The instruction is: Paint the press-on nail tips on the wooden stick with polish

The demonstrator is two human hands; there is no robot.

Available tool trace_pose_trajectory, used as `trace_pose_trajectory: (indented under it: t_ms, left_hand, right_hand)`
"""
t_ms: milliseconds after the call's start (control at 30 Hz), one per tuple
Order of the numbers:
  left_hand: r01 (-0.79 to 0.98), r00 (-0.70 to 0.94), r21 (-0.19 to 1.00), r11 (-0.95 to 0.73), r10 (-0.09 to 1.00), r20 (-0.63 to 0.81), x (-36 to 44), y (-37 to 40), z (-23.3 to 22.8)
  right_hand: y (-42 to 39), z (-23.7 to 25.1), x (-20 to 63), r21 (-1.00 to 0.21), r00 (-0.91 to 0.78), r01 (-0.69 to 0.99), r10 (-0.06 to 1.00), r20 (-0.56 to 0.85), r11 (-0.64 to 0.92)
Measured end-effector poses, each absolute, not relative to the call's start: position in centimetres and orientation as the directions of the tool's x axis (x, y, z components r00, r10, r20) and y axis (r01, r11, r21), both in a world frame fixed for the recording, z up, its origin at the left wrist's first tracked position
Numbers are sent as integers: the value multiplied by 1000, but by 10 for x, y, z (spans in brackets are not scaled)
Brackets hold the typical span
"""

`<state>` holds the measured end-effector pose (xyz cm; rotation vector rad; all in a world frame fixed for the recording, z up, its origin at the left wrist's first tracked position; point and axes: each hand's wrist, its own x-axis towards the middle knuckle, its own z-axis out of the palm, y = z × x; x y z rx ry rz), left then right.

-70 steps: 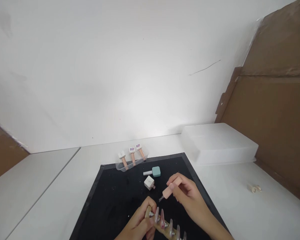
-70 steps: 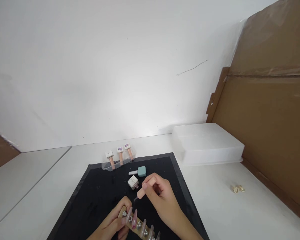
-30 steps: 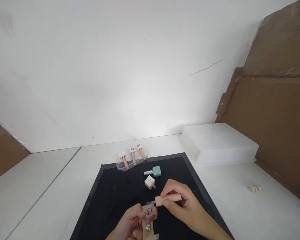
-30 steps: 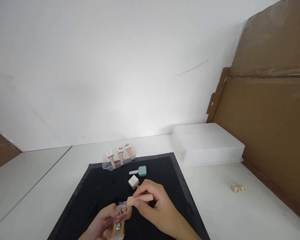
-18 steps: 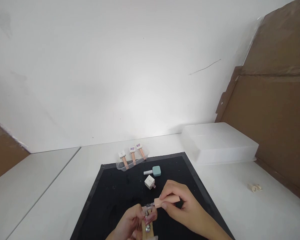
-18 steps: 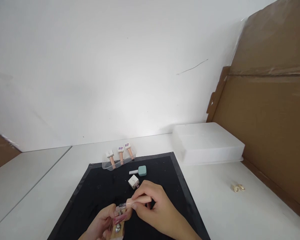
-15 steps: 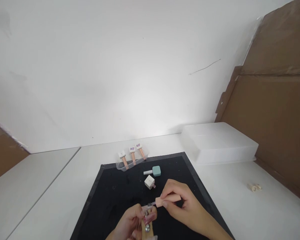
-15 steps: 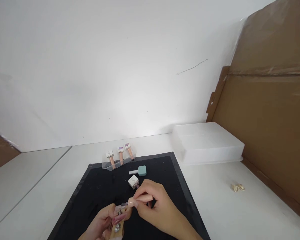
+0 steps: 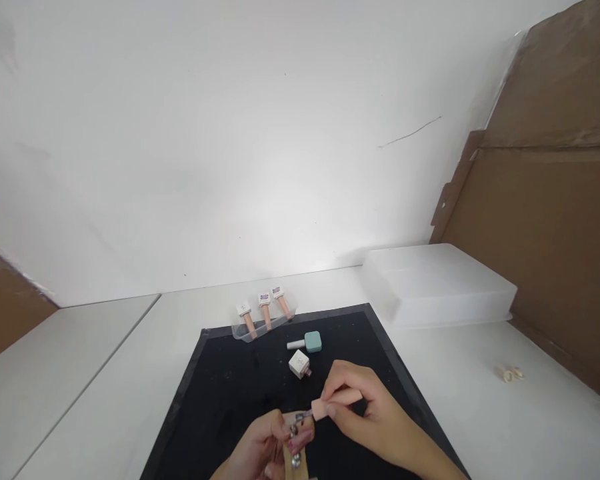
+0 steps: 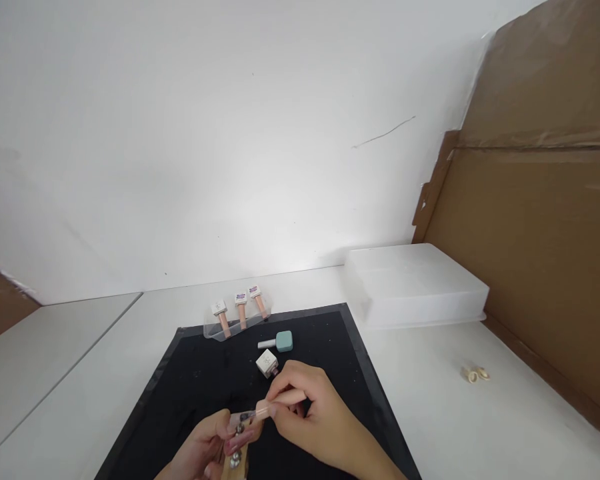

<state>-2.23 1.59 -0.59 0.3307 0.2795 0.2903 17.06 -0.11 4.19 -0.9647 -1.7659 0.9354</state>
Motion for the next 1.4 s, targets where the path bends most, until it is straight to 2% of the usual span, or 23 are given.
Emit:
trace_pose_trajectory:
  t_ms: [133,233,400,667,767,867,967,1067,1167,1300,1400]
  left_hand:
    - [-268,908,365,892,360,-214,-21,13,-3]
    - [-267,906,367,891,362,-220,-21,13,-3]
    - [-202,925,357,912,298,-237,-21,15,-3]
    - [-247,909,397,884,353,-221,-21,14,-6]
    - [-247,910,399,883,353,-219,-22,13,-7]
    - [-255,904,392,884,362,-228,-22,12,-6]
    - [-254,899,397,882,367,-240,-22,12,-5]
    - [-241,898,411,879,363,-249,-20,13,-1]
    - [-232,881,433,871,376,-286,-18,12,2]
    - [-249,804,494,833,462,-374,-15,10,1]
    - [-238,773,544,805,496,-396,-13,9,-1]
  right_hand:
    - [-1,40,172,-919,-265,228,929,260,322]
    - [-3,38,173,-915,-261,214,923,283,341]
    - [-5,37,171,-898,-315,222,899,304,381]
    - [-2,38,170,-931,-228,213,941,249,298]
    - [0,35,172,-949,-153,125,951,270,289]
    - [3,28,174,-963,-102,-49,958,267,264]
    - [5,23,174,-955,-157,-248,966,204,161]
    - [4,22,171,-940,-210,-328,963,166,91]
    - [1,24,168,-955,-179,-261,965,190,140]
    - [-4,23,168,-963,-131,-14,954,268,269]
    - [-7,22,169,-946,-151,96,944,293,309]
